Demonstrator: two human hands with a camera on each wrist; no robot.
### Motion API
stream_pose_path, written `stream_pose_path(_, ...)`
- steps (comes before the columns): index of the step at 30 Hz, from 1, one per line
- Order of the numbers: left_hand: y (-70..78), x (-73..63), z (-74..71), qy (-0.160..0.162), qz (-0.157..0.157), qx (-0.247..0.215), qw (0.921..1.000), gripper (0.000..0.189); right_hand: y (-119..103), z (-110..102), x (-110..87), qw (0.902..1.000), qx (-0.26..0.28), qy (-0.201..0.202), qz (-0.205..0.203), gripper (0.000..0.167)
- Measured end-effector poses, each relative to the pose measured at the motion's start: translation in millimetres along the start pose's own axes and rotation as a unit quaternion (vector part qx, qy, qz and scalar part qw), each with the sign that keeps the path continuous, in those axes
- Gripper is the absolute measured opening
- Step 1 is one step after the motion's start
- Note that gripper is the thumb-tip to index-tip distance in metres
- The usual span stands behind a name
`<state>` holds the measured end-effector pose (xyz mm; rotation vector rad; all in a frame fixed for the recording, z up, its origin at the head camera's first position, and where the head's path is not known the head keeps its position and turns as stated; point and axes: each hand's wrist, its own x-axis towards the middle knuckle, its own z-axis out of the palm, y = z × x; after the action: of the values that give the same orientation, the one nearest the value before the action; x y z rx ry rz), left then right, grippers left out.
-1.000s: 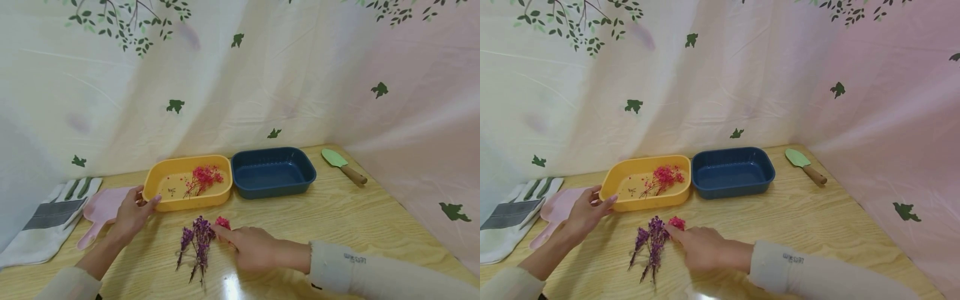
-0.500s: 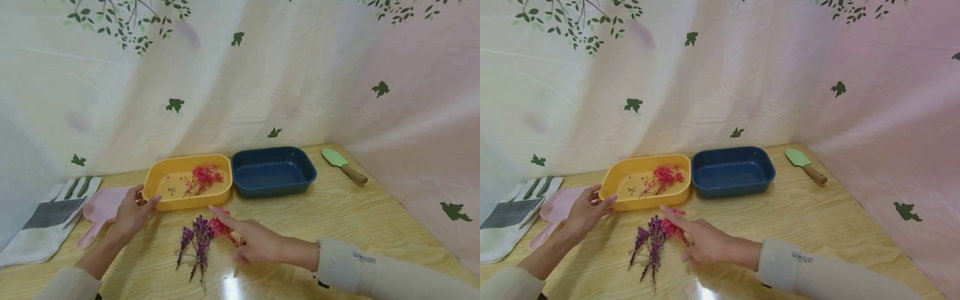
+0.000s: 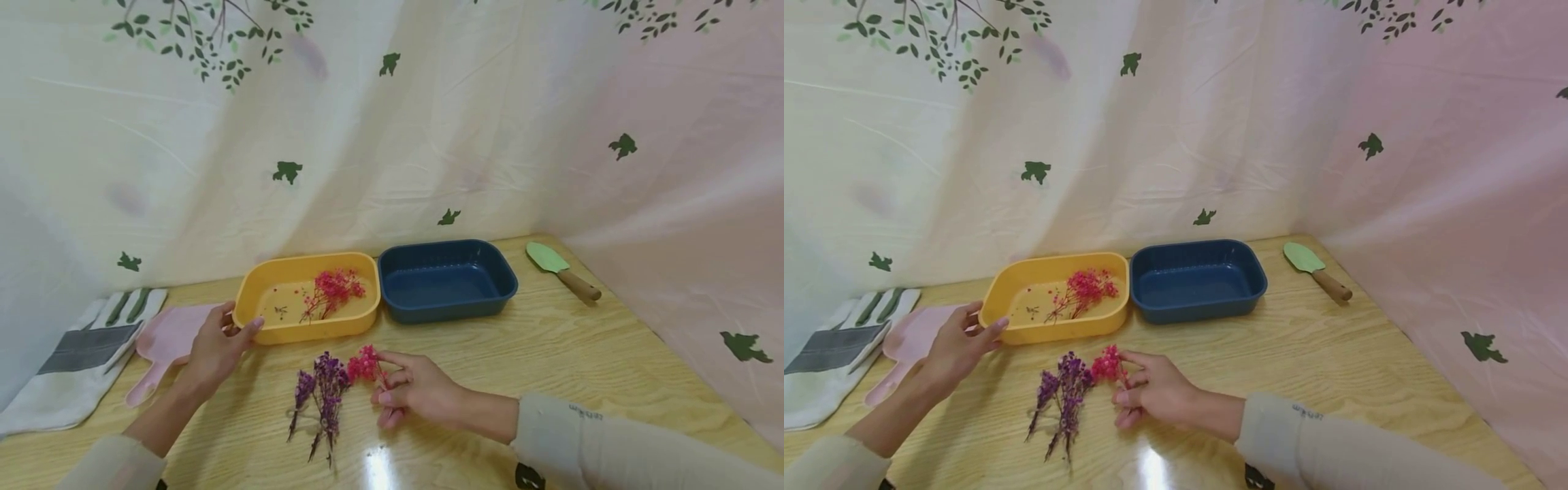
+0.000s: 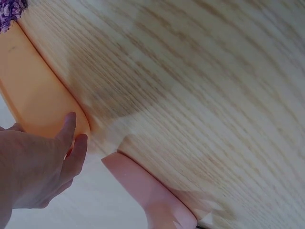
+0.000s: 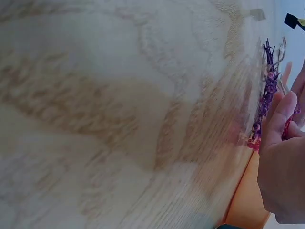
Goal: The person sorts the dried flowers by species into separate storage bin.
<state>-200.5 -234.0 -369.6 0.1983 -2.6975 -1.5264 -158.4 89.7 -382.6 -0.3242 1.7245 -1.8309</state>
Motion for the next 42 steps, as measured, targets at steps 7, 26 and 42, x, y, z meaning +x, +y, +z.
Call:
stream_pose_path(7, 0.4, 0.4, 0.2, 0.006, 0.006, 0.007, 0.9999, 0.078, -17.2, 2.0, 3.3, 0.9992, 0.032, 0.024, -0.009, 0.067)
stream_pose_path(26, 0.9, 0.9, 0.8, 0.004, -0.002, 0.002, 1.0000, 0.078, -71.6, -2.5, 65.9, 0.9956, 0.037, 0.055, -0.067, 0.067)
stream_pose_path(42, 0.4, 0.4, 0.8, 0.009, 0.000, 0.011, 0.9999, 0.079, -88.4, 3.1, 115.8, 0.9962, 0.008, 0.084, -0.021, 0.070)
